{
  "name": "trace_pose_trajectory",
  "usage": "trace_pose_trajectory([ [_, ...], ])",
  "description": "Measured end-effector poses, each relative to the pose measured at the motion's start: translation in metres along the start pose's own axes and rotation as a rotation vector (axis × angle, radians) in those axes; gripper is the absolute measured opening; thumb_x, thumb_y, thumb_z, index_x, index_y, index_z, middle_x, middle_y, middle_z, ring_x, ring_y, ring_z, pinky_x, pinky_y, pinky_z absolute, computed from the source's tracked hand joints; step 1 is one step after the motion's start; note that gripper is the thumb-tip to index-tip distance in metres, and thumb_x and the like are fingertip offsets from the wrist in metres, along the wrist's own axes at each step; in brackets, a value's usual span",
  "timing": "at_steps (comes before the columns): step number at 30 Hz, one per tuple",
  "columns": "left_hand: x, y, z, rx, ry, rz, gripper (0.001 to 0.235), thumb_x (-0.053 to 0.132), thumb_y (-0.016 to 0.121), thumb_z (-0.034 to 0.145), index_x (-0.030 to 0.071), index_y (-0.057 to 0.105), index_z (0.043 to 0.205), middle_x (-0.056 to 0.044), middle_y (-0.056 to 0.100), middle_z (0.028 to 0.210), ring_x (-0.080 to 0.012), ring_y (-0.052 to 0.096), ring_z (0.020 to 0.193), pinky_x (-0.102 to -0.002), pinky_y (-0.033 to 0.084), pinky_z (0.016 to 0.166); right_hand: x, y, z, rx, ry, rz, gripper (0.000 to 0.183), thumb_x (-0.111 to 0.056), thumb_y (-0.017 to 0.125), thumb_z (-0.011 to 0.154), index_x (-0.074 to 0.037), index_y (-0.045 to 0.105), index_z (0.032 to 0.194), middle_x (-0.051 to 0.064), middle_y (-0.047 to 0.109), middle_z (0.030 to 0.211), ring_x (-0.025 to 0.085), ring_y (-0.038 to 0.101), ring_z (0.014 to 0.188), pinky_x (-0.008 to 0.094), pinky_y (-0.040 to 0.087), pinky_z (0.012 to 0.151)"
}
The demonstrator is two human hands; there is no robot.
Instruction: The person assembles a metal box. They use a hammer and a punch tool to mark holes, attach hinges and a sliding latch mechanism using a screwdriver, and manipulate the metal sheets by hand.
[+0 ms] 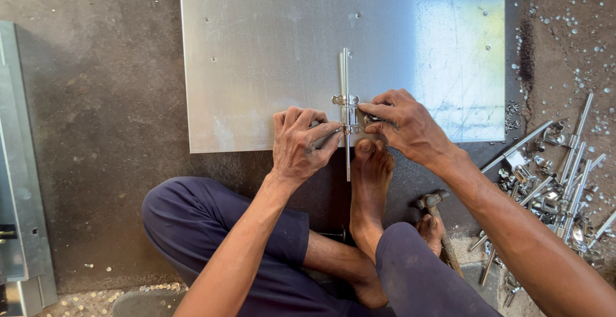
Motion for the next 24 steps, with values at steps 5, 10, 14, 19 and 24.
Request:
trace_pose_trajectory([
  [5, 0.0, 0.001, 0.0, 0.01, 0.028, 0.005, 0.019, 0.032, 0.086, 0.084, 0.026, 0.081, 0.101, 0.009, 0.064, 0.1, -0.0143, 0.052, 0.1, -0.037, 0.037, 0.096, -0.001, 0.0, 0.0, 0.008, 0.008, 0.005, 0.045, -0.016, 0.078, 0.084, -0.013, 0.07, 0.128, 0.006, 0.065, 0.11, 0.023, 0.059, 0.105, 0.035, 0.055, 0.095],
  [10, 0.004, -0.007, 0.005, 0.011, 0.012, -0.019, 0.02, 0.03, 0.085, 0.081, 0.022, 0.082, 0.099, 0.006, 0.067, 0.096, -0.0163, 0.055, 0.093, -0.038, 0.041, 0.091, -0.002, 0.001, -0.002, 0.024, 0.026, 0.044, 0.046, -0.017, 0.078, 0.083, -0.013, 0.07, 0.128, 0.006, 0.065, 0.112, 0.023, 0.06, 0.106, 0.033, 0.056, 0.095],
  [14, -0.004, 0.004, 0.029, -0.059, -0.388, -0.297, 0.025, 0.025, 0.078, 0.09, 0.012, 0.076, 0.112, -0.003, 0.073, 0.088, -0.0166, 0.07, 0.071, -0.031, 0.057, 0.065, -0.001, -0.001, -0.001, 0.036, -0.006, -0.001, 0.048, -0.004, 0.073, 0.082, -0.013, 0.071, 0.13, 0.007, 0.066, 0.114, 0.023, 0.061, 0.107, 0.034, 0.055, 0.099],
  [19, -0.01, 0.027, 0.076, -0.083, -0.419, -0.284, 0.034, 0.014, 0.08, 0.076, -0.001, 0.058, 0.099, -0.011, 0.069, 0.062, -0.0243, 0.071, 0.055, -0.037, 0.057, 0.056, -0.008, -0.003, 0.003, 0.019, 0.028, 0.016, 0.045, -0.014, 0.08, 0.081, -0.016, 0.071, 0.125, 0.006, 0.067, 0.114, 0.024, 0.062, 0.108, 0.034, 0.055, 0.097],
  [24, -0.024, 0.034, 0.113, 0.004, -0.355, -0.39, 0.034, 0.011, 0.08, 0.073, 0.001, 0.053, 0.091, -0.011, 0.066, 0.058, -0.0235, 0.071, 0.054, -0.035, 0.055, 0.052, -0.005, -0.005, 0.001, 0.041, 0.011, 0.009, 0.044, -0.009, 0.078, 0.082, -0.015, 0.072, 0.125, 0.008, 0.066, 0.116, 0.025, 0.062, 0.108, 0.036, 0.056, 0.096],
])
Point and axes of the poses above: each hand's wrist, its own z-axis towards the middle knuckle, its own y-axis out of the palm, x = y × z, the point moved 4 cm from there along z, towards the middle knuckle
